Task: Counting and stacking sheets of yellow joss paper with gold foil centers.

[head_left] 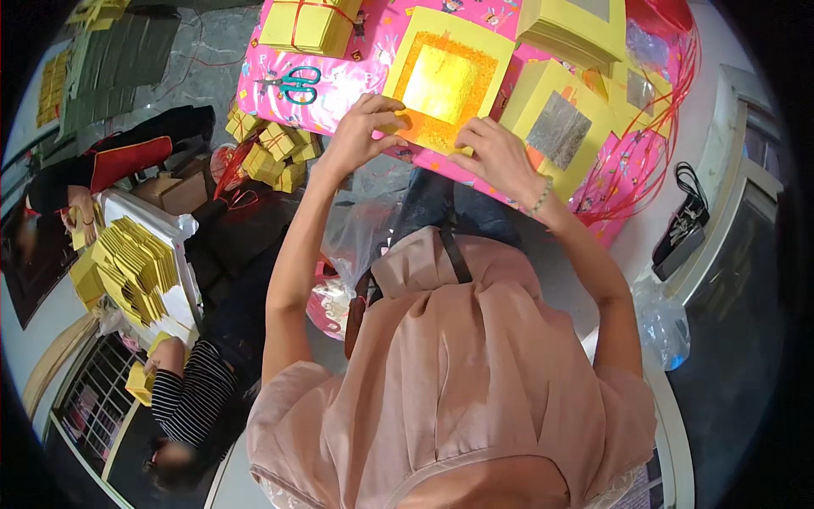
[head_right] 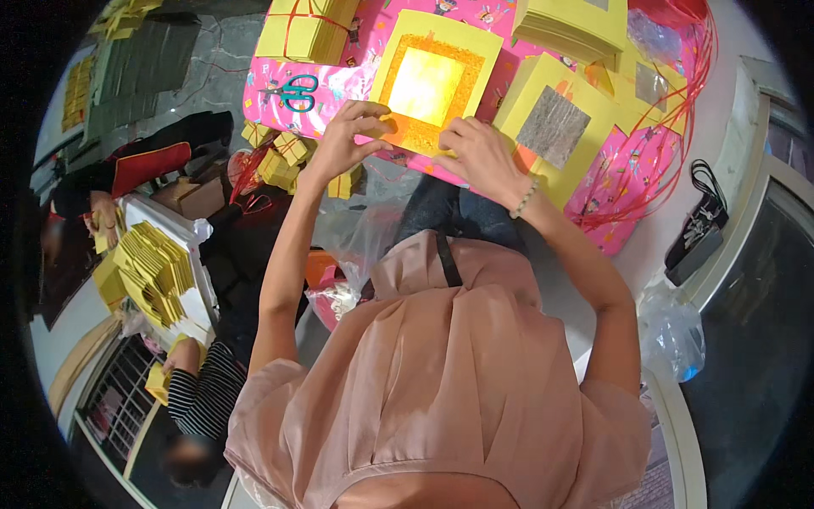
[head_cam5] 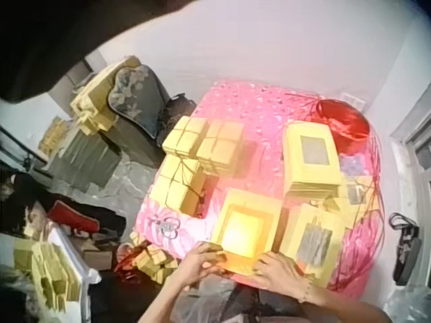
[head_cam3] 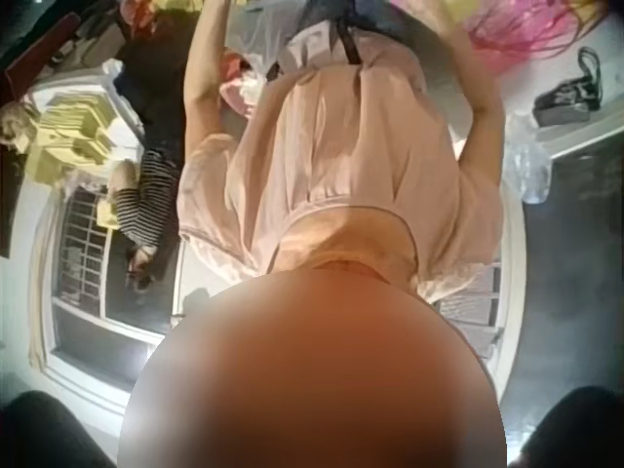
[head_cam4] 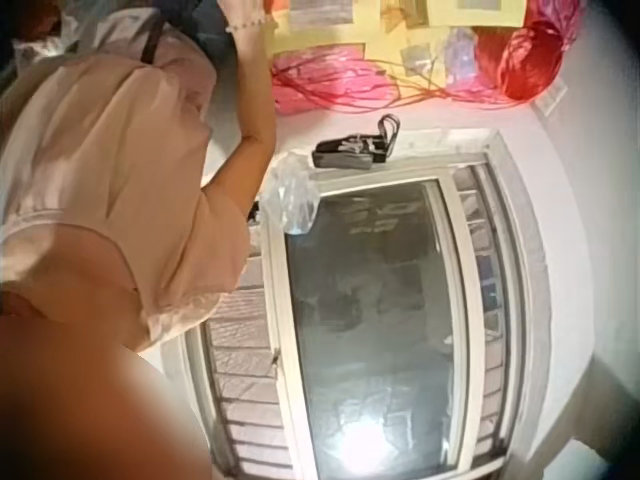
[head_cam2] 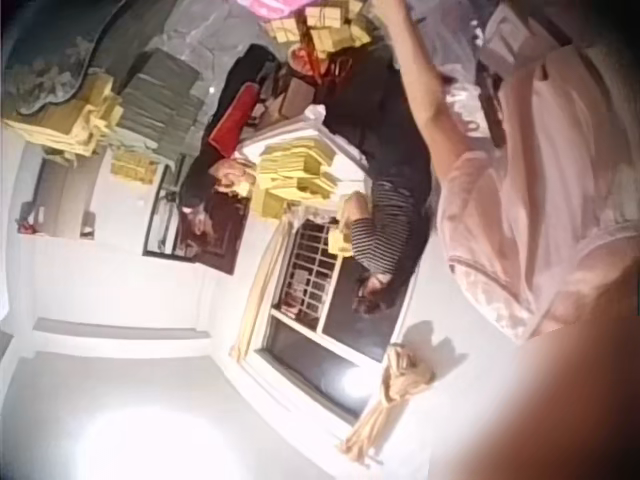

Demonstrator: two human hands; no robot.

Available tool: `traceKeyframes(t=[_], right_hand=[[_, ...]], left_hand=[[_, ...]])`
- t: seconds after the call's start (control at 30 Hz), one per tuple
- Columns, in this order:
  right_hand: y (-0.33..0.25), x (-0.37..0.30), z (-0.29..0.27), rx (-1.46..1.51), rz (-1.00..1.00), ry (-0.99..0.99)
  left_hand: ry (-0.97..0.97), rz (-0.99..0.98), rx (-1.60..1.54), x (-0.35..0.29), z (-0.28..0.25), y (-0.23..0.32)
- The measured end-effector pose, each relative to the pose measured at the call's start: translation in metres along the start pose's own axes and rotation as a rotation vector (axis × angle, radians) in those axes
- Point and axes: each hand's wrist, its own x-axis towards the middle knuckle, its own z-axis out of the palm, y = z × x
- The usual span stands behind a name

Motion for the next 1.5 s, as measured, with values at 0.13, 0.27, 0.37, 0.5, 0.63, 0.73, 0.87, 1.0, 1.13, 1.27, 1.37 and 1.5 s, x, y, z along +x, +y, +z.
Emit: traceKeyframes(t=[0.13, 0.27, 0.37, 0.5, 0.63, 0.73, 0.87, 1.0, 1.13, 1.27, 1.37, 1.5], right_hand=[[0.009, 0.005, -0.007, 0.113, 0.032, -0.048], [0.014, 0.007, -0.006, 0.128, 0.034, -0.105], [0.023, 0.012, -0.010, 0.147, 0.011, -0.117], [0.030, 0.015, -0.009, 0.175, -0.015, -0.168], [0.033, 0.015, -0.005, 0.225, -0.067, -0.128], [0.031, 0.012, -0.006, 0.226, -0.066, -0.124], [0.029, 0.009, -0.004, 0.237, -0.054, -0.086], [0.028, 0.007, 0.003, 0.173, -0.034, -0.070], [0.026, 0.004, 0.000, 0.096, -0.055, -0.048], [0.008, -0.001, 0.002, -0.039, -0.081, -0.017], [-0.018, -0.004, 0.011, -0.354, -0.099, 0.113], [-0.009, 0.003, 0.019, -0.364, -0.060, 0.188]], left_hand=[[0.010, 0.009, -0.098, 0.008, 0.000, -0.010], [-0.064, -0.025, -0.166, 0.014, -0.004, -0.015], [-0.095, -0.050, -0.194, 0.024, -0.008, -0.015], [-0.096, -0.060, -0.215, 0.025, -0.005, -0.020], [-0.082, 0.010, -0.198, 0.026, -0.003, -0.024], [-0.057, 0.026, -0.227, 0.026, -0.001, -0.022], [-0.029, 0.060, -0.203, 0.023, 0.003, -0.024], [-0.023, 0.082, -0.208, 0.021, 0.003, -0.027], [0.003, 0.204, -0.188, 0.027, 0.006, -0.030], [0.115, 0.256, -0.112, 0.028, 0.011, -0.034], [0.168, 0.171, -0.039, 0.027, 0.010, -0.035], [0.151, 0.087, 0.001, 0.032, 0.009, -0.026]])
